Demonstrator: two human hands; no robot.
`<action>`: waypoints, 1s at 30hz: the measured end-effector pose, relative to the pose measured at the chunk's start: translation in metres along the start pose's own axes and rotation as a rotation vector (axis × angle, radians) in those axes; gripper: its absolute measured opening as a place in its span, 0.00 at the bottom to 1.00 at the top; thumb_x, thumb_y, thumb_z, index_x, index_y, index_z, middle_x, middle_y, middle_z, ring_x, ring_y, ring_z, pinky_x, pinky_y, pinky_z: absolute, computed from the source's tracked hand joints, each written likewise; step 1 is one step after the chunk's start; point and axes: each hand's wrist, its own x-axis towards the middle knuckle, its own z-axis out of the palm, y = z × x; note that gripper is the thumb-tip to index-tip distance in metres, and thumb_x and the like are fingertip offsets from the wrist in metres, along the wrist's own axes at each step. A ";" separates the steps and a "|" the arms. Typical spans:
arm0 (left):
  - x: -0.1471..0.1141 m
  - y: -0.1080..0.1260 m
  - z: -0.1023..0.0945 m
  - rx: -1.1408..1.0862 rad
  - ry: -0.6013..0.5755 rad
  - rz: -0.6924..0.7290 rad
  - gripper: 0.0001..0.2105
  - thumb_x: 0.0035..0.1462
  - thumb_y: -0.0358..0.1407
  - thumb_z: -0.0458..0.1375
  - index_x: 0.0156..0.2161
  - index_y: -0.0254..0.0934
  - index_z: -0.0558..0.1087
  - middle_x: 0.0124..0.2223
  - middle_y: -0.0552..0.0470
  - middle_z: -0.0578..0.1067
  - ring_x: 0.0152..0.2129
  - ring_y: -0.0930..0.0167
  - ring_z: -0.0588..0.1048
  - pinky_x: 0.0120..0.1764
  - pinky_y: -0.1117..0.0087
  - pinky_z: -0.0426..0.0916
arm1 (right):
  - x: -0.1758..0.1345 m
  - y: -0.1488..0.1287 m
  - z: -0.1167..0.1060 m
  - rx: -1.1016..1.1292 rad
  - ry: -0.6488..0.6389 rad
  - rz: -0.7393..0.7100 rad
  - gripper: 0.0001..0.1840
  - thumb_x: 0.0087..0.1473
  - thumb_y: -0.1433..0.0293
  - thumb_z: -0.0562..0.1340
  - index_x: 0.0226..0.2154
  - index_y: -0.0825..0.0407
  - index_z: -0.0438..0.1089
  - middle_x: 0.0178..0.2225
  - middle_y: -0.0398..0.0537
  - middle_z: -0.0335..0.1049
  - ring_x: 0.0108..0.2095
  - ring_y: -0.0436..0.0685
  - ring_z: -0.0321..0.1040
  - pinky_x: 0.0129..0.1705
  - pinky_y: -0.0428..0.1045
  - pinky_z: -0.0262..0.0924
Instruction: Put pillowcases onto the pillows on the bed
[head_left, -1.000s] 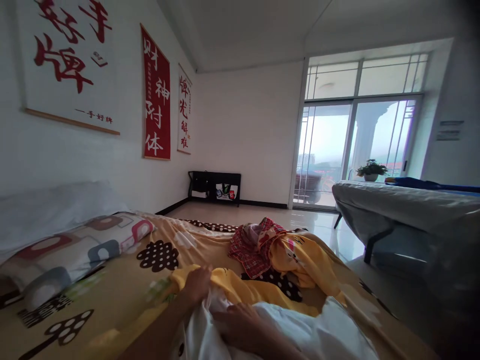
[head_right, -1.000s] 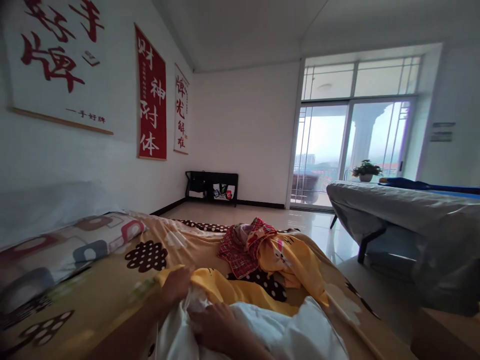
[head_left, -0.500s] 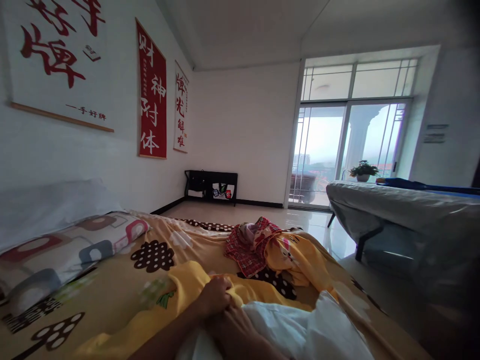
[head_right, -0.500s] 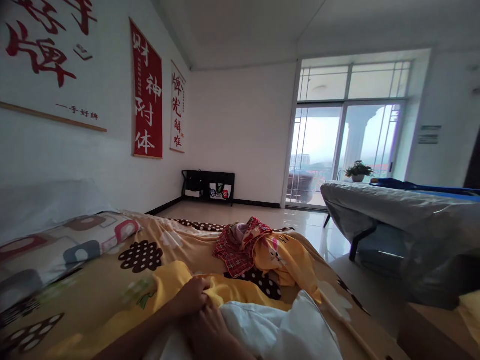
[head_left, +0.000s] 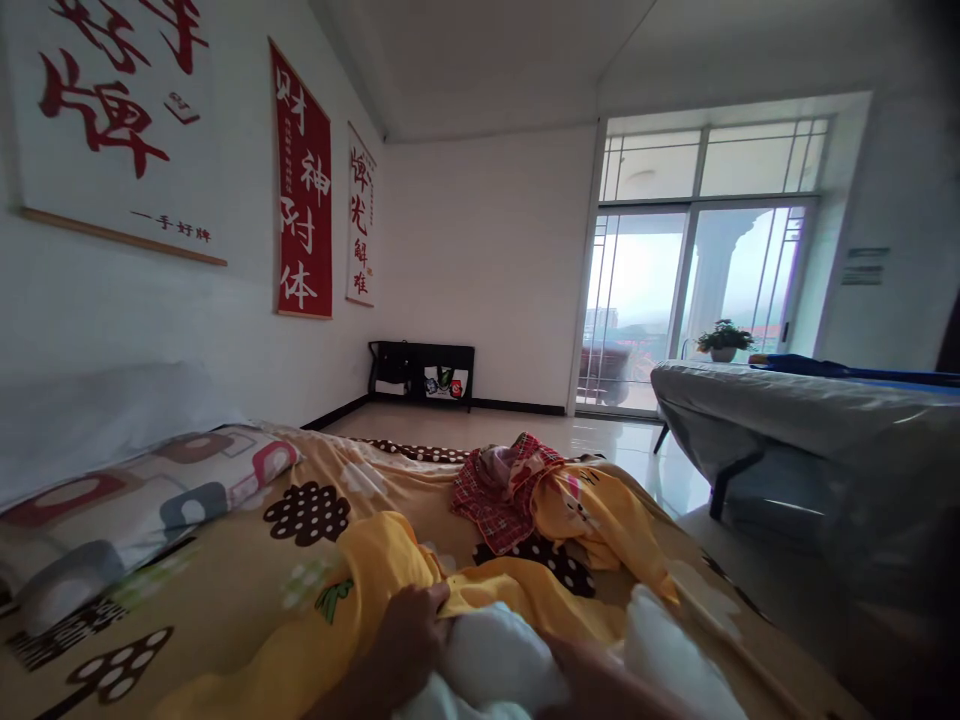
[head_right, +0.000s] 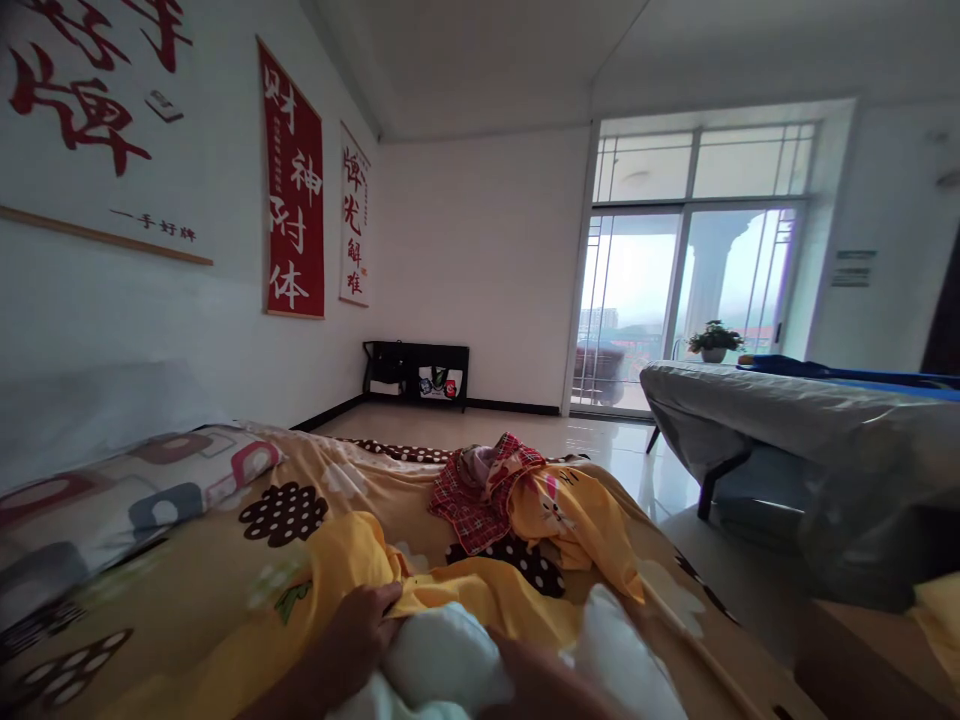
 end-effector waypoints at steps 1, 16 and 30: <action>0.002 0.006 -0.003 0.020 0.011 -0.004 0.11 0.55 0.36 0.50 0.37 0.39 0.74 0.38 0.47 0.79 0.36 0.67 0.75 0.37 0.71 0.61 | 0.002 0.000 0.007 -0.019 0.010 0.066 0.41 0.38 0.62 0.68 0.58 0.46 0.64 0.46 0.54 0.75 0.45 0.69 0.72 0.44 0.55 0.65; -0.008 0.027 -0.014 0.248 0.429 0.332 0.09 0.55 0.30 0.48 0.28 0.39 0.69 0.26 0.46 0.74 0.25 0.67 0.74 0.30 0.69 0.62 | -0.023 -0.034 -0.032 -0.776 1.000 -0.417 0.20 0.47 0.78 0.54 0.45 0.58 0.67 0.33 0.54 0.74 0.34 0.60 0.71 0.39 0.54 0.61; -0.018 0.126 -0.081 0.374 0.185 0.248 0.09 0.57 0.31 0.52 0.44 0.37 0.69 0.40 0.45 0.76 0.39 0.61 0.75 0.35 0.65 0.65 | -0.049 -0.055 -0.007 -0.578 0.757 -0.508 0.06 0.53 0.68 0.59 0.35 0.47 0.70 0.33 0.47 0.73 0.36 0.58 0.69 0.42 0.52 0.61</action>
